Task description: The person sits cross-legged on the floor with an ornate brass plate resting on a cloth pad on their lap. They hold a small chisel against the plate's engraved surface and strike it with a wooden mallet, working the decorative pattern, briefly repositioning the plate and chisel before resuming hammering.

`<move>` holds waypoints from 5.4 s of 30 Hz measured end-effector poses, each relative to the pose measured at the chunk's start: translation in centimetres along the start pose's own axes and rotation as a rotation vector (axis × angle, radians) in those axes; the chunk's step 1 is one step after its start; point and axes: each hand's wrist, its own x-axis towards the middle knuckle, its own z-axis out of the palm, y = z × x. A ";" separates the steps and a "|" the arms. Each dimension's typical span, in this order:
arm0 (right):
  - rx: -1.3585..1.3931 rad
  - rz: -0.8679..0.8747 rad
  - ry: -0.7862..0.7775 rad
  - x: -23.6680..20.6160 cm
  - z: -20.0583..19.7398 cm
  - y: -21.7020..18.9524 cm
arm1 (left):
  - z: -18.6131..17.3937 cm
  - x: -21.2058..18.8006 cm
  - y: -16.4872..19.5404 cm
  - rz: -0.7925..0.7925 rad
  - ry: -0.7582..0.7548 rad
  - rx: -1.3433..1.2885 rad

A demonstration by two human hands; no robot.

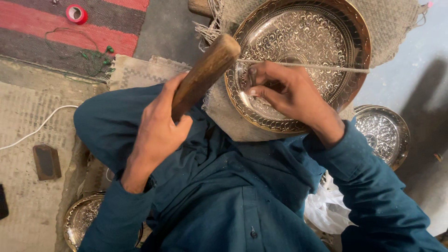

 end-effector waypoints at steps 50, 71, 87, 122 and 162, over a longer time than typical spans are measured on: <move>0.143 0.075 0.031 -0.9 0.5 1.3 | -1.0 2.8 0.7 0.252 0.056 0.476; 0.337 0.147 0.014 -1.0 0.1 0.7 | -1.2 1.3 0.1 -0.014 0.060 0.206; 0.131 0.302 -0.020 -1.6 -1.6 -0.5 | 9.7 -2.1 1.5 -0.027 0.277 -0.828; 0.115 0.016 -0.200 0.8 -1.4 0.5 | 7.6 -6.6 0.5 -0.439 0.081 -0.275; 0.031 -0.064 -0.182 0.6 -1.2 2.1 | 1.9 -1.2 1.1 0.074 0.146 0.346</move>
